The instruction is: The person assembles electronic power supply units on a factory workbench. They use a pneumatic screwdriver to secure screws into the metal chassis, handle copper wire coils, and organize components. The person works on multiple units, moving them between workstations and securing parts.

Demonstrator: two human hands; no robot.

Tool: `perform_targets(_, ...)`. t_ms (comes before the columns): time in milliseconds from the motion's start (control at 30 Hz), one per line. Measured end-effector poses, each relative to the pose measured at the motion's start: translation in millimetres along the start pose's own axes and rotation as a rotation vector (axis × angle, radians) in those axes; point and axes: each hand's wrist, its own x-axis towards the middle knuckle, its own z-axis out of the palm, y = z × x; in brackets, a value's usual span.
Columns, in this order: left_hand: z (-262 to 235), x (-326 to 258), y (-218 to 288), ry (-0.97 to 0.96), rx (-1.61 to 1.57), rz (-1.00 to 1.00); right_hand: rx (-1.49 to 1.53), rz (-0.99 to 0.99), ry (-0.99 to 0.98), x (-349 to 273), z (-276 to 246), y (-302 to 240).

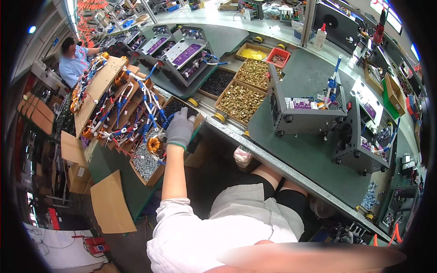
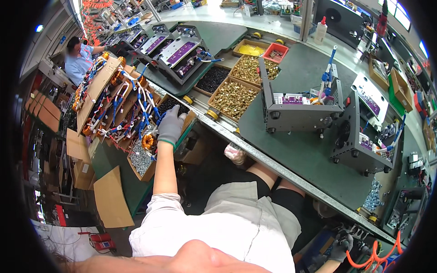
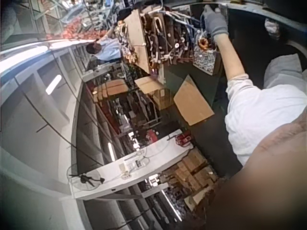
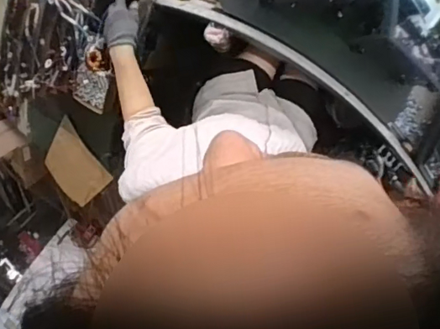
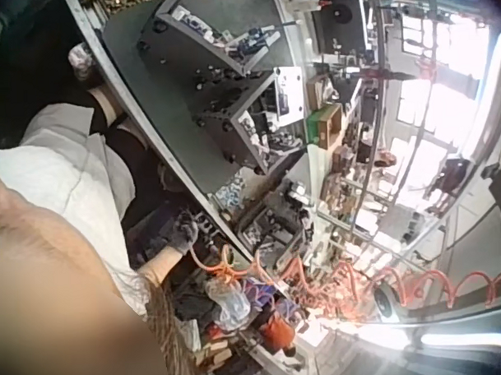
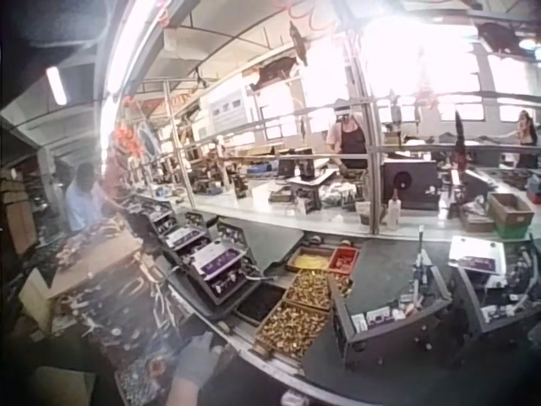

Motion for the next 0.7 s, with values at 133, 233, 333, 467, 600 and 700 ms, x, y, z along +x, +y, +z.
perform_targets(133,-6.4,17.2,9.7,-0.134,0.108,0.002,0.043,0.246,-0.277,-80.3,93.0,-28.8)
perform_targets(233,-8.6,25.1,1.9,-0.171,0.099,0.060,-0.137,0.288,-0.541,-134.9,158.1,-44.1)
perform_targets(333,-14.6,29.2,-2.4,-0.257,0.132,0.080,-0.368,0.243,-0.810,-147.1,192.2,-52.0)
perform_targets(467,-16.0,30.3,-1.3,-0.256,0.135,0.049,-0.481,0.146,-0.995,-141.6,226.2,-50.8)
perform_targets(600,8.6,33.8,-8.4,-0.065,0.067,-0.006,-0.324,0.238,-0.954,-124.2,272.5,-38.0)
perform_targets(700,30.2,24.0,-40.8,0.149,-0.317,-0.016,-0.327,0.251,-0.880,-110.7,298.1,-24.7)
